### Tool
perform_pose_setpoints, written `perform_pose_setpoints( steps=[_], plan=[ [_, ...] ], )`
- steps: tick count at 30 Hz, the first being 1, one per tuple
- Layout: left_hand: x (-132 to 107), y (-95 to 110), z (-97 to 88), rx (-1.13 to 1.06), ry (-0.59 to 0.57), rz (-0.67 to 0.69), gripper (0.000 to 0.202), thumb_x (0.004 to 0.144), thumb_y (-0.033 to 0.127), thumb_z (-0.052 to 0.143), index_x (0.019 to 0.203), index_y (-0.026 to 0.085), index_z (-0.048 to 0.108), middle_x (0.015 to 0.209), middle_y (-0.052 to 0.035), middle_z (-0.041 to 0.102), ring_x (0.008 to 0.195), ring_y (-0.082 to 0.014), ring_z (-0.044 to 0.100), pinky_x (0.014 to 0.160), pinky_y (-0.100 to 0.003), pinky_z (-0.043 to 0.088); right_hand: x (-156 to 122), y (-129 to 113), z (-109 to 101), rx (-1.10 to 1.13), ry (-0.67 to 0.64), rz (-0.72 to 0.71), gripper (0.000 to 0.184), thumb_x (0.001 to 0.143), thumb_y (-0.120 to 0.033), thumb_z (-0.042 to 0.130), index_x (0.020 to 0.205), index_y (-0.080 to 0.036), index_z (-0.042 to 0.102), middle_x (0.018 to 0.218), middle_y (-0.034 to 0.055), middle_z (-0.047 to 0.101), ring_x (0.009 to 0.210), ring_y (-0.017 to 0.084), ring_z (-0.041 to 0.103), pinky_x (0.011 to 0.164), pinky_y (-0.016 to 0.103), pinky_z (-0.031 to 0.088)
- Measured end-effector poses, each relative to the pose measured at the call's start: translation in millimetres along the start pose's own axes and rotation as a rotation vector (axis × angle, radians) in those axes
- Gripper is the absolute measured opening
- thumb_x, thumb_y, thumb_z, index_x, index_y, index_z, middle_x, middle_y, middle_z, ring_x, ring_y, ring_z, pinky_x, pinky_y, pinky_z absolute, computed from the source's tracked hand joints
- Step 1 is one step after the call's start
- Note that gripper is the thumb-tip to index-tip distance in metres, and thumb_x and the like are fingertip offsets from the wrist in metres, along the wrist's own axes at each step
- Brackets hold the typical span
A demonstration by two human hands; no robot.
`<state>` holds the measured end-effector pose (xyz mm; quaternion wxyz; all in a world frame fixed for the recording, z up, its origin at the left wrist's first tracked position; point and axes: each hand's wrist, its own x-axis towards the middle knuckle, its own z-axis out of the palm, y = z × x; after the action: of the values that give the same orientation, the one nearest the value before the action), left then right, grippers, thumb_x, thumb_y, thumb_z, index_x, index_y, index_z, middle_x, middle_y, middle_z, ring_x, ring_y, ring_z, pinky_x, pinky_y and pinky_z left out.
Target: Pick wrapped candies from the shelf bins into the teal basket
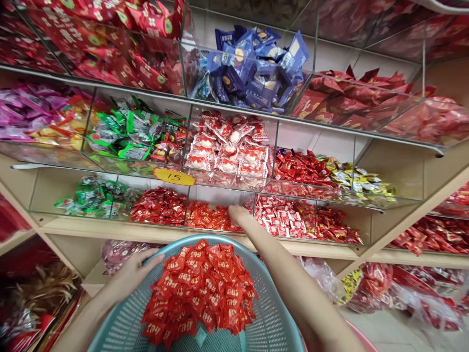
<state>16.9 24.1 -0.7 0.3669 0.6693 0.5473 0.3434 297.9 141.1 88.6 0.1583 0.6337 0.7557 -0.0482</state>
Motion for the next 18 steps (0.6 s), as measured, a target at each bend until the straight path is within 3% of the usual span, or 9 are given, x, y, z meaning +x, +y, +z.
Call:
perform_pose_setpoints(
  steps=[10, 18],
  plan=[
    [0.3, 3.6, -0.4, -0.002, -0.023, 0.008, 0.041, 0.080, 0.047, 0.047, 0.102, 0.019, 0.065, 0.101, -0.0010, 0.069, 0.094, -0.0226, 0.062, 0.082, -0.027, 0.046, 4.4, 6.2, 4.1, -0.020, -0.048, -0.002, 0.029, 0.086, -0.032, 0.052, 0.108, -0.014, 0.054, 0.108, 0.0075, 0.056, 0.093, 0.017, 0.056, 0.079, 0.036, 0.048],
    [0.3, 1.1, -0.3, -0.001, -0.017, 0.036, 0.038, 0.080, 0.046, 0.048, 0.101, 0.020, 0.066, 0.104, -0.0010, 0.069, 0.094, -0.0224, 0.062, 0.083, -0.027, 0.046, -8.7, 2.9, -2.2, -0.044, 0.072, -0.011, 0.023, 0.086, -0.027, 0.052, 0.101, -0.011, 0.058, 0.101, 0.0097, 0.060, 0.089, 0.017, 0.058, 0.077, 0.033, 0.048]
  ],
)
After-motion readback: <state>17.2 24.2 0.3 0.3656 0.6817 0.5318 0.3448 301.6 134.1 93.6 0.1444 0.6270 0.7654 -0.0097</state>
